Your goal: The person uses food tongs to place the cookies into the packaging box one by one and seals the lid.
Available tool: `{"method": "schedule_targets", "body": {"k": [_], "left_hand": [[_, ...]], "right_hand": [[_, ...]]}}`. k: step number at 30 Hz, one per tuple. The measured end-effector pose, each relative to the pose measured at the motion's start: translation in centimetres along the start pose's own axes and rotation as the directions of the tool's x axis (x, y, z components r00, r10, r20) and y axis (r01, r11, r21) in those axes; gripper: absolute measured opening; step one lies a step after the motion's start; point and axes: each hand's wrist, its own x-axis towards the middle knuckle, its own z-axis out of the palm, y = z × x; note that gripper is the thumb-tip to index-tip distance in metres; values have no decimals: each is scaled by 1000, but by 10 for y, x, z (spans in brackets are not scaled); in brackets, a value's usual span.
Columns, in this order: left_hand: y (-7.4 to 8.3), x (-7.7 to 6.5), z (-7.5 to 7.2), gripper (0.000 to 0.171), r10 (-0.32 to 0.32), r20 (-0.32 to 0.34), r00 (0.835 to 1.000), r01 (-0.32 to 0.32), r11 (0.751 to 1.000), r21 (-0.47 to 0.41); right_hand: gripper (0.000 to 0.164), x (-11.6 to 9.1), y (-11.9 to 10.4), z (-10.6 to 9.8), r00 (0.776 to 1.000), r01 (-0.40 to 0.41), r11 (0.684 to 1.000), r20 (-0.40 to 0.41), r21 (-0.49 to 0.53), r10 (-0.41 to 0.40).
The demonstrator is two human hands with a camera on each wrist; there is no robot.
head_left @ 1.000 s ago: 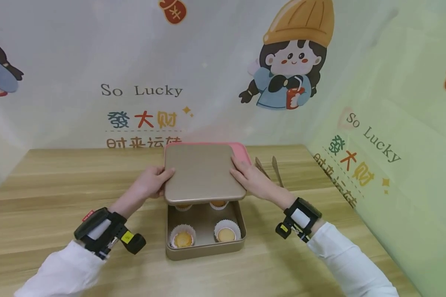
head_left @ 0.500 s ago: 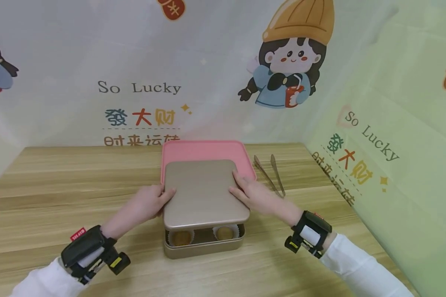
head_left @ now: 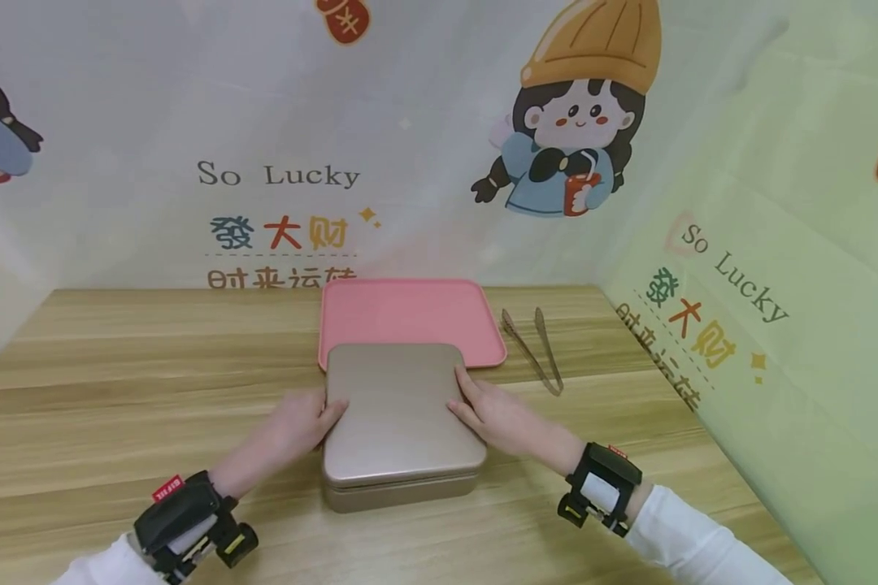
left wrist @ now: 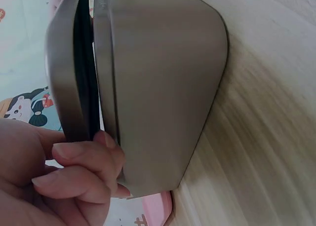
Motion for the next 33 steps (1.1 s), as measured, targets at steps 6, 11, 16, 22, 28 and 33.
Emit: {"method": "schedule_targets", "body": {"k": [6, 11, 16, 22, 28, 33], "left_hand": [[-2, -1, 5, 33, -48, 48, 998, 50, 998, -44], [-3, -1, 7, 33, -62, 51, 997, 63, 998, -20], [-5, 0, 9, 31, -62, 44, 997, 63, 998, -24], [-8, -3, 11, 32, -59, 4, 998, 59, 998, -34], [-13, -5, 12, 54, -71, -15, 997, 70, 995, -73], [-15, 0, 16, 55, -74, -45, 996, 72, 996, -54]], "right_hand": [[56, 0, 1, 5, 1000, -7, 1000, -2, 2, 7], [56, -1, 1, 9, 1000, -2, 1000, 0, -1, 2], [55, -2, 1, 12, 1000, -3, 1000, -24, 14, 4], [56, -3, 0, 13, 998, -52, 996, -43, 72, 55], [59, -1, 0, 16, 989, -110, 980, -79, 164, 125], [62, 0, -2, 17, 986, -146, 974, -59, 172, 159]]}}
